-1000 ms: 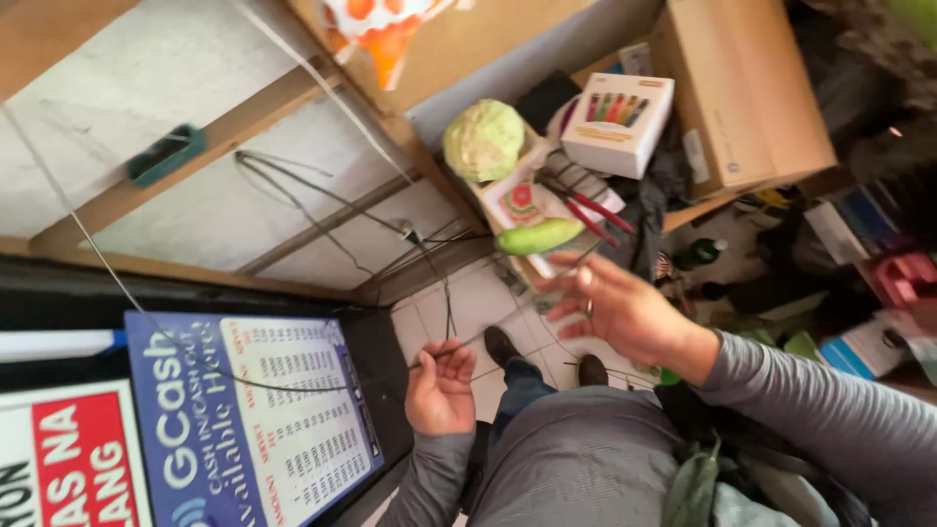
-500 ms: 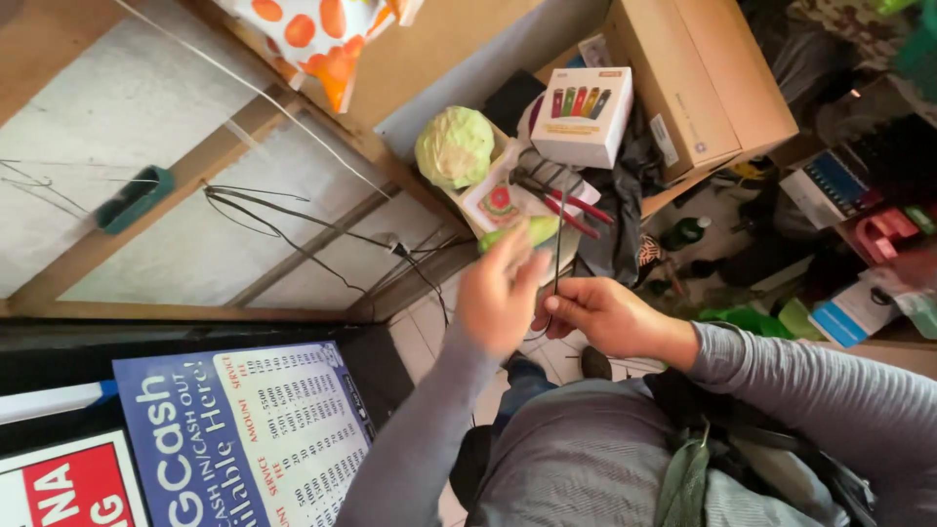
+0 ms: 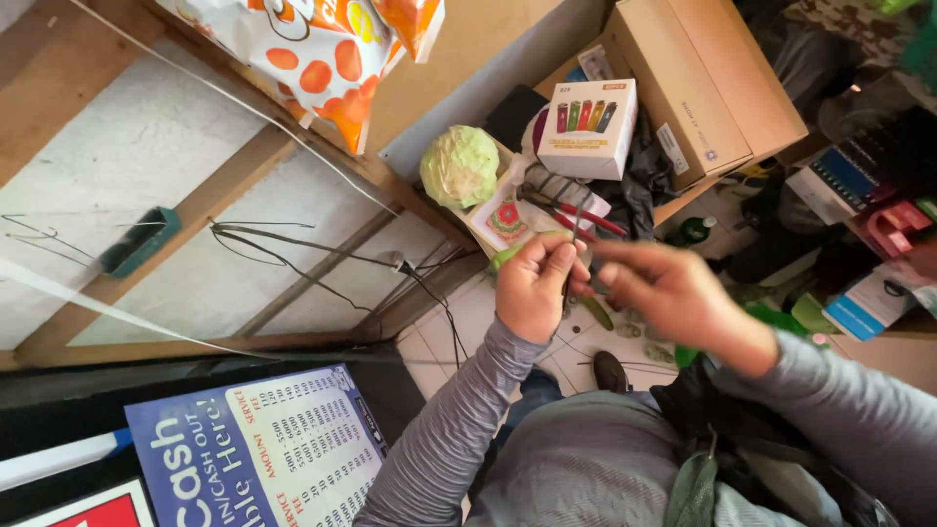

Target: Connecting and preparing wires for an electronic component or device.

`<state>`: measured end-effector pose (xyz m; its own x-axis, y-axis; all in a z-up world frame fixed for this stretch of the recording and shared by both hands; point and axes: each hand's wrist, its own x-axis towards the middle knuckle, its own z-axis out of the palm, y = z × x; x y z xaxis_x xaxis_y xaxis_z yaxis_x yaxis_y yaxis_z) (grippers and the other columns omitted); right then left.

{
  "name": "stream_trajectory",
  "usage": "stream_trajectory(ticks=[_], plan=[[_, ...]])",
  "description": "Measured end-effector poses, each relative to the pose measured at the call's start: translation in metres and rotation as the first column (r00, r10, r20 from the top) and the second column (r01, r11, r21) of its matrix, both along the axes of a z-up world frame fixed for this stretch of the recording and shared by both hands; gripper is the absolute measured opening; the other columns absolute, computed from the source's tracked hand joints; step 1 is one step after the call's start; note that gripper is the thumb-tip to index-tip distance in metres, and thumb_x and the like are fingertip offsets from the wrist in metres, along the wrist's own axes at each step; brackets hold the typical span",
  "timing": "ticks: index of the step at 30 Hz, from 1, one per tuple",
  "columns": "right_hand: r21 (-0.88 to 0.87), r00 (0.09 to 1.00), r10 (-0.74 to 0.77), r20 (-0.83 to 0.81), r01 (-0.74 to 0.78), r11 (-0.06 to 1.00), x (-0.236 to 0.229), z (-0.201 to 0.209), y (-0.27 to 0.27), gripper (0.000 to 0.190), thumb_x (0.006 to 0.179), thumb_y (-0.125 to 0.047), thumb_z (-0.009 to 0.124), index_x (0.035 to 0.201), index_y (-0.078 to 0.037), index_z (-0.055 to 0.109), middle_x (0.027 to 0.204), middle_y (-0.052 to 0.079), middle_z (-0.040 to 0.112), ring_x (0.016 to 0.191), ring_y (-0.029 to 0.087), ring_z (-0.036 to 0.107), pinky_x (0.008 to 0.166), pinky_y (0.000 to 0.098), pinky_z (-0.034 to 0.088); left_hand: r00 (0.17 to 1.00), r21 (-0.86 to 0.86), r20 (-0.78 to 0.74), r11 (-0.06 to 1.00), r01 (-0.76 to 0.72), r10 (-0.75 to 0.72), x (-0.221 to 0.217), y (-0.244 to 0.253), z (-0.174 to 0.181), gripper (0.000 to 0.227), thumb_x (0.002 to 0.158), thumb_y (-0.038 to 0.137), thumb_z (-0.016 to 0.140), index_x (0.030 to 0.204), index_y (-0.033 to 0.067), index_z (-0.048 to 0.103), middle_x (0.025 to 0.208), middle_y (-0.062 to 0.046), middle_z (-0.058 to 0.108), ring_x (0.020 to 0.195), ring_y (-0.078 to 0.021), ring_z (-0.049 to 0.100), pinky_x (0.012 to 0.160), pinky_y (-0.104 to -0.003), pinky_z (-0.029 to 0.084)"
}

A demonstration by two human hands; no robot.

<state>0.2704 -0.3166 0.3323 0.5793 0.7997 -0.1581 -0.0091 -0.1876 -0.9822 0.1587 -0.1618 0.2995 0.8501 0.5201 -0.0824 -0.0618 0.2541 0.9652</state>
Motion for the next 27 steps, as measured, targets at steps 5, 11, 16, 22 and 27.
stream_trajectory(ticks=[5,11,16,22,27], plan=[[-0.140,0.987,-0.050,0.150,0.071,0.988,0.022,0.032,0.020,0.027,0.098,-0.025,0.068,0.112,-0.003,0.075,0.074,0.006,0.070,0.068,0.008,0.060,0.061,0.0281,0.051,0.986,-0.103,-0.139,0.991,0.081,-0.095,-0.004,-0.010,0.014,0.018,0.106,0.016,0.056,0.108,0.0005,0.065,0.074,-0.002,0.062,0.056,-0.0093,0.054,0.052,-0.027,0.050],[-0.171,0.951,-0.021,0.310,0.077,0.982,0.033,0.005,0.025,0.027,0.099,-0.026,0.071,0.093,-0.001,0.076,0.066,0.006,0.063,0.064,0.011,0.056,0.059,0.0296,0.048,0.993,0.567,-0.111,0.819,0.091,-0.034,-0.010,-0.008,0.016,0.019,0.109,0.019,0.058,0.105,0.0039,0.067,0.076,-0.009,0.065,0.068,-0.0217,0.063,0.062,-0.035,0.051],[-0.146,0.960,0.181,0.215,-0.152,0.978,0.070,-0.024,-0.063,0.033,0.100,-0.032,0.063,0.115,-0.004,0.074,0.088,0.006,0.075,0.083,0.013,0.062,0.074,0.0302,0.054,0.968,0.657,-0.244,0.726,0.205,-0.053,-0.023,-0.023,0.018,0.018,0.106,0.022,0.057,0.103,0.0073,0.066,0.080,-0.012,0.071,0.072,-0.0296,0.072,0.062,-0.038,0.053],[-0.500,0.839,-0.057,-0.541,-0.267,0.824,0.024,-0.135,-0.267,0.048,0.102,-0.038,0.051,0.134,-0.003,0.056,0.134,0.014,0.055,0.120,0.025,0.052,0.101,0.0388,0.044,0.890,0.380,-0.171,0.805,0.456,-0.424,-0.047,-0.039,0.052,0.016,0.106,0.018,0.058,0.103,0.0048,0.066,0.095,-0.010,0.074,0.079,-0.0195,0.070,0.073,-0.032,0.056],[-0.379,0.796,-0.192,-0.574,-0.051,0.924,-0.011,-0.117,-0.255,0.066,0.095,-0.038,0.054,0.153,-0.008,0.048,0.150,0.009,0.059,0.134,0.019,0.053,0.111,0.0342,0.038,0.639,0.197,0.066,0.638,0.745,-0.767,-0.058,-0.038,0.065,0.012,0.114,0.015,0.054,0.113,0.0045,0.059,0.110,-0.007,0.074,0.096,-0.0165,0.072,0.088,-0.027,0.056]])
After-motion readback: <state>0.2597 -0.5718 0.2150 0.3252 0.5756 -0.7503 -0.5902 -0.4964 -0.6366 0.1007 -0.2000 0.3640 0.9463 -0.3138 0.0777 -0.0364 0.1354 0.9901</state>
